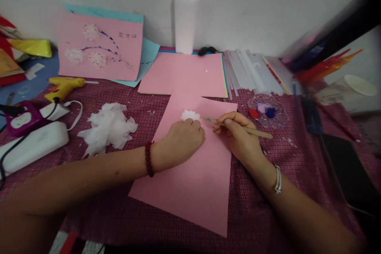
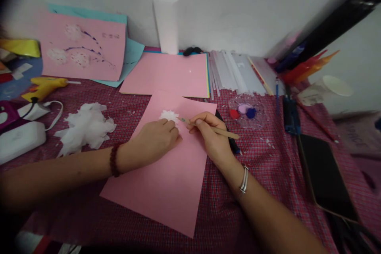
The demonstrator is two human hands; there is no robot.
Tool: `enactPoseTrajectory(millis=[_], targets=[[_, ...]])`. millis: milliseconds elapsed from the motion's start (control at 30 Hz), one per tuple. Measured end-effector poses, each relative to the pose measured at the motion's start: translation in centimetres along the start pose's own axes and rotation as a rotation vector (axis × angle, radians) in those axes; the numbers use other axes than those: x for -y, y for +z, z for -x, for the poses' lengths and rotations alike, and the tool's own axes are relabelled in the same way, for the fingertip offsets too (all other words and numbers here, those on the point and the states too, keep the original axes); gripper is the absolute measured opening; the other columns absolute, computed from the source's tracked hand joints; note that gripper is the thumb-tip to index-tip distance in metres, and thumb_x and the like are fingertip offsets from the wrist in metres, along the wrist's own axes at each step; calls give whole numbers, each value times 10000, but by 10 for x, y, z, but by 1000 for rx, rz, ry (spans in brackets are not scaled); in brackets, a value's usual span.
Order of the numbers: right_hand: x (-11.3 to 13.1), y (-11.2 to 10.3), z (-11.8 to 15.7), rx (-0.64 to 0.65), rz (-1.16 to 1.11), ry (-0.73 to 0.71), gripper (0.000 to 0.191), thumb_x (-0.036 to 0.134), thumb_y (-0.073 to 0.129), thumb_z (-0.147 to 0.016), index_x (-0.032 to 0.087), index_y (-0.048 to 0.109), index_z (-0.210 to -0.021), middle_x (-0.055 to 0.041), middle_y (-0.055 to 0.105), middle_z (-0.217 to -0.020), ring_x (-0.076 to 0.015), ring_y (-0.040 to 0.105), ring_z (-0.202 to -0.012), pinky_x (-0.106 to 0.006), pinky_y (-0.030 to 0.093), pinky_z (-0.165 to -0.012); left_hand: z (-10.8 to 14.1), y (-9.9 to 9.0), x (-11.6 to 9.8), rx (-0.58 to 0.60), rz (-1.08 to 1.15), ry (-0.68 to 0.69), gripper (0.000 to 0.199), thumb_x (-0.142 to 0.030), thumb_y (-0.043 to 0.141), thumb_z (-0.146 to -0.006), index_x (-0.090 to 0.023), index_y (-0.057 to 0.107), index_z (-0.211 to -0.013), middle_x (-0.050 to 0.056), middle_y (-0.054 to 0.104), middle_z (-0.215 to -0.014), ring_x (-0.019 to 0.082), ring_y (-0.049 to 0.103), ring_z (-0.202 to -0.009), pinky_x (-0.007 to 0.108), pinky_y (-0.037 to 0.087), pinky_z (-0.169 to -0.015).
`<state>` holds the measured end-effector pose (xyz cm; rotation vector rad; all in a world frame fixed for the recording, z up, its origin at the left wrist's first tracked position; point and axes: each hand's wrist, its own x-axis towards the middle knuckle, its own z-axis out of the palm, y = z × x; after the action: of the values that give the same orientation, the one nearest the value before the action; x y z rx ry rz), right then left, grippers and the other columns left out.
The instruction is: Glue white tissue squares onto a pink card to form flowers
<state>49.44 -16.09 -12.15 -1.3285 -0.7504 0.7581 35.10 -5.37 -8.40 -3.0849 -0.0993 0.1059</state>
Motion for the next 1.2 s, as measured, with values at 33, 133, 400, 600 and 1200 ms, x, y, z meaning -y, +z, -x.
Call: enactPoseTrajectory(millis=[33,133,400,600,1200], targets=[[0,0,0,-1,-5,-4,113,230,527,-845,235,630,-800,-3,640,-725,-142,609,-666,-317,526,-672,-2,1,1,-2,1,9,174,-82,434,-841,-114,605,-832,106,612,-818,222,575,-757,293,379,-555],[3,0,1,-16,9,-29,127,221,520,-845,228,634,-790,-4,645,-718,-140,603,-654,-313,522,-659,-3,-1,8,-69,80,6,144,-65,455,-814,-116,589,-808,87,607,-822,180,563,-727,269,378,-554],[15,15,15,168,354,-147,166,187,483,-857,222,612,-760,-3,615,-707,-142,580,-678,-280,483,-623,26,-45,70,-300,912,-379,62,-130,533,-734,-143,525,-674,-27,503,-575,56,425,-510,184,328,-463],[4,27,14,387,660,-331,192,116,484,-856,247,595,-943,-15,642,-899,-161,598,-841,-330,473,-766,27,-15,90,-140,1202,-495,20,-143,513,-735,-155,511,-719,-12,554,-575,60,483,-472,177,352,-432],[8,27,20,195,753,-355,176,108,480,-855,232,600,-894,-7,624,-820,-138,590,-739,-274,457,-660,23,9,93,-22,1081,-224,124,-125,480,-664,-127,586,-728,-32,509,-616,67,430,-560,193,282,-504]])
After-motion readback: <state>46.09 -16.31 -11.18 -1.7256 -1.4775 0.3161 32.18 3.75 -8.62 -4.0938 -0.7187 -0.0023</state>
